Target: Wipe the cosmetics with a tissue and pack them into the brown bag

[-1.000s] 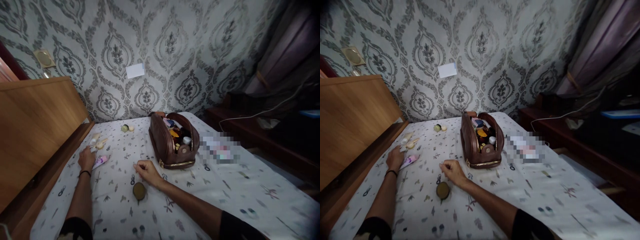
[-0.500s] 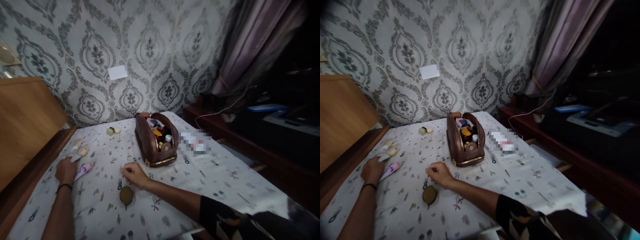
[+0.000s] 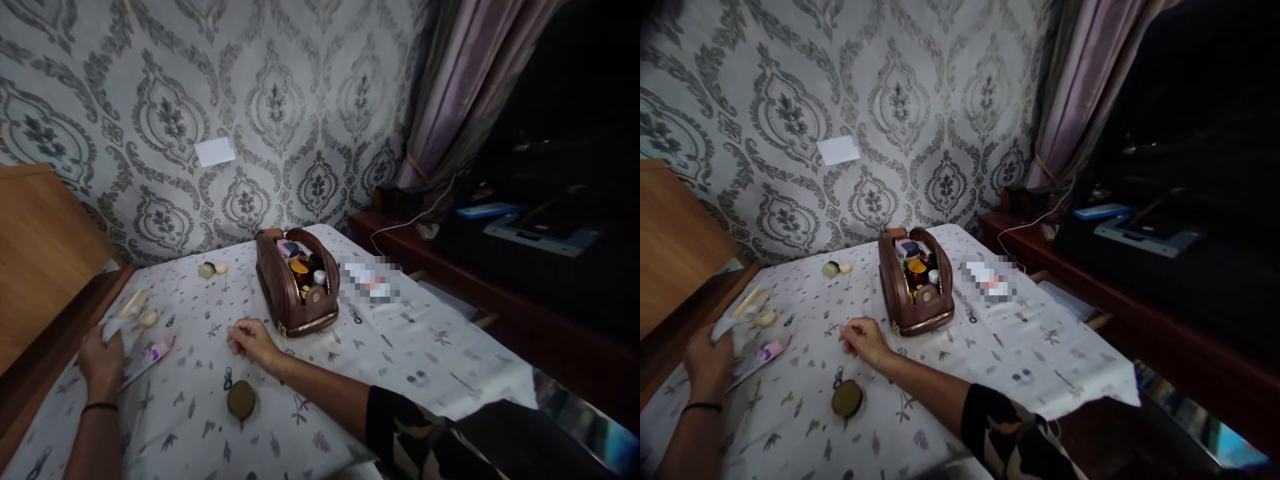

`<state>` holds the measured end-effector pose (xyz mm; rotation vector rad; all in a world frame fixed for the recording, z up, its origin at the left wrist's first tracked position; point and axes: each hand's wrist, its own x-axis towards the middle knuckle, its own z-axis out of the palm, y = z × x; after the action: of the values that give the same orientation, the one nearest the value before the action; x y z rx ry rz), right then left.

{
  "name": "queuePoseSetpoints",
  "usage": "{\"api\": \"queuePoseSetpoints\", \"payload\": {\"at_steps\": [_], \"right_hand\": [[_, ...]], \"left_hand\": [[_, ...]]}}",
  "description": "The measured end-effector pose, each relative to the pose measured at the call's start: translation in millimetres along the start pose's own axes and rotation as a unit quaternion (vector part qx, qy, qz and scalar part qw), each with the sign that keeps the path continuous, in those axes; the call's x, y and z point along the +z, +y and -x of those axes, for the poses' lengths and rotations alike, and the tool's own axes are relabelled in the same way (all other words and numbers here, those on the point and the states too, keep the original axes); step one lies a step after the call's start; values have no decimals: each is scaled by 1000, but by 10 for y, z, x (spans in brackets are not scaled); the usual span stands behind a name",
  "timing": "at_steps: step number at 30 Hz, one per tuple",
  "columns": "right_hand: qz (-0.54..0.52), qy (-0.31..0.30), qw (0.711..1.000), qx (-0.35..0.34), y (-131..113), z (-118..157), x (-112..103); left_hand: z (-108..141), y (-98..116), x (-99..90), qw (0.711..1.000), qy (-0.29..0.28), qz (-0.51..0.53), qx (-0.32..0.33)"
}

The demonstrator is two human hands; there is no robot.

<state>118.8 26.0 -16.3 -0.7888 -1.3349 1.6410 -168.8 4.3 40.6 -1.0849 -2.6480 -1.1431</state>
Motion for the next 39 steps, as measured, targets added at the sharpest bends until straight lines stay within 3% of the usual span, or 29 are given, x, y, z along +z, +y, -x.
{"api": "queuePoseSetpoints", "payload": {"at_steps": [2,4,7,11,13,17,21,23,27,29,32,36,39], "right_hand": [[-27,8,1000,2,-20,14,-12],[-59,6,998,3,-48,24,-18],[-114,11,993,7,-84,31,-30],[-163,30,986,19,-99,28,-56],[-163,27,986,21,-84,25,-62],[-92,11,996,18,-22,34,-42],[10,-12,1000,-3,12,81,-11],[39,-13,999,-25,5,110,-3],[64,-15,997,-41,-29,162,6],[67,-26,997,-38,-51,189,14],[88,-46,994,-42,-88,226,36],[214,-45,974,-61,-122,256,72],[281,-39,957,-65,-115,273,79]], "left_hand": [[75,86,-18,982,-86,165,15],[182,218,-15,943,-204,262,19],[365,458,12,893,-349,263,111],[548,672,53,851,-419,250,195],[595,698,90,854,-414,263,173],[660,688,230,876,-337,340,58],[790,731,369,869,-262,420,-7],[883,771,407,869,-264,419,14],[1036,826,445,882,-273,344,168],[1058,822,456,894,-253,309,203],[1015,780,469,911,-215,292,196],[896,710,479,919,-165,308,180],[838,682,485,914,-156,352,128]]}}
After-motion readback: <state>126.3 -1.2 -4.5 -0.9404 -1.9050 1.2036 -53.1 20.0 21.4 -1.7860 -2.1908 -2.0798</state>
